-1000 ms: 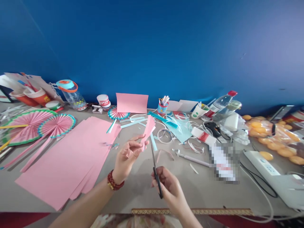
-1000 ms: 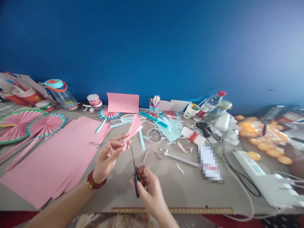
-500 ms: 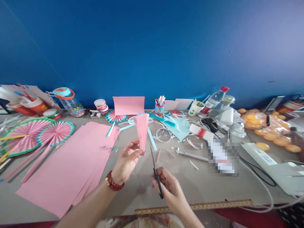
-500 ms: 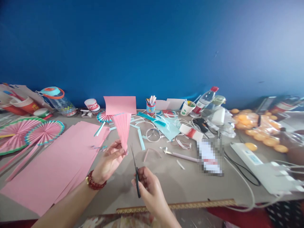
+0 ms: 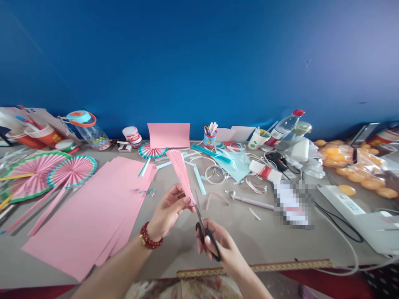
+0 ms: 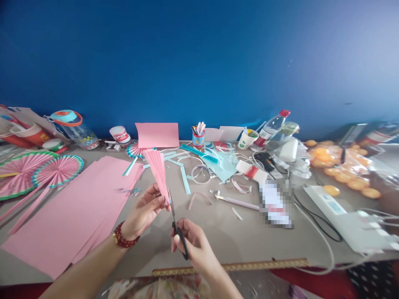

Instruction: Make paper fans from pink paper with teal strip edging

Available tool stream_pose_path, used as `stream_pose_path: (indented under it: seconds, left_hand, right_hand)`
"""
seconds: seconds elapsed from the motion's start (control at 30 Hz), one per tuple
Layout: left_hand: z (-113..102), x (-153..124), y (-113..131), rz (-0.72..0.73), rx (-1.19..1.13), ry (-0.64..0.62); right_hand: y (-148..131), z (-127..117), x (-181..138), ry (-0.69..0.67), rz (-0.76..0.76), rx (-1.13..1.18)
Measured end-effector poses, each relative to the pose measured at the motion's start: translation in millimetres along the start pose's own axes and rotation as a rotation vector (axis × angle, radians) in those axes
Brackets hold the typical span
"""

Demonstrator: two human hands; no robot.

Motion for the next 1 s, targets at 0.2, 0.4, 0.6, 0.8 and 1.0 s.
stream_pose_path:
  seconds: [0.2, 0.4, 0.6, 0.8, 1.0]
  left_hand:
    - [1.4, -0.5, 0.1, -0.008, 0.032, 0.014]
    - [2.1, -1.2, -1.0, -0.007, 0.031, 0.022]
    - [0.5, 1.0, -2.2, 0.0, 0.038, 0.031]
    - [0.3, 0.6, -2.0, -0.004, 0.06, 0.046]
    - [0.2, 1.0, -2.1, -0.004, 0.061, 0.054]
  right_hand:
    - [-2.2, -1.3, 0.1, 0.034, 0.017, -0.016]
    - [-3.7, -1.5, 2.0, 0.05, 0.015, -0.035]
    - [-5.7, -2.3, 2.2, 0.055, -0.003, -0.036]
    - [-3.8, -1.9, 2.3, 0.06, 0.029, -0.047]
    - [1.0, -2.9, 1.0, 0.056, 0.017, -0.061]
Point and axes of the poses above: each hand's wrist, its own x-axis towards the middle knuckle, its own z-axis out of the palm, y = z × x, the point moved 4 cm from there along x, towards the middle knuckle, and after that the axes turned 5 degrees about -y, right-handed, at the moved point
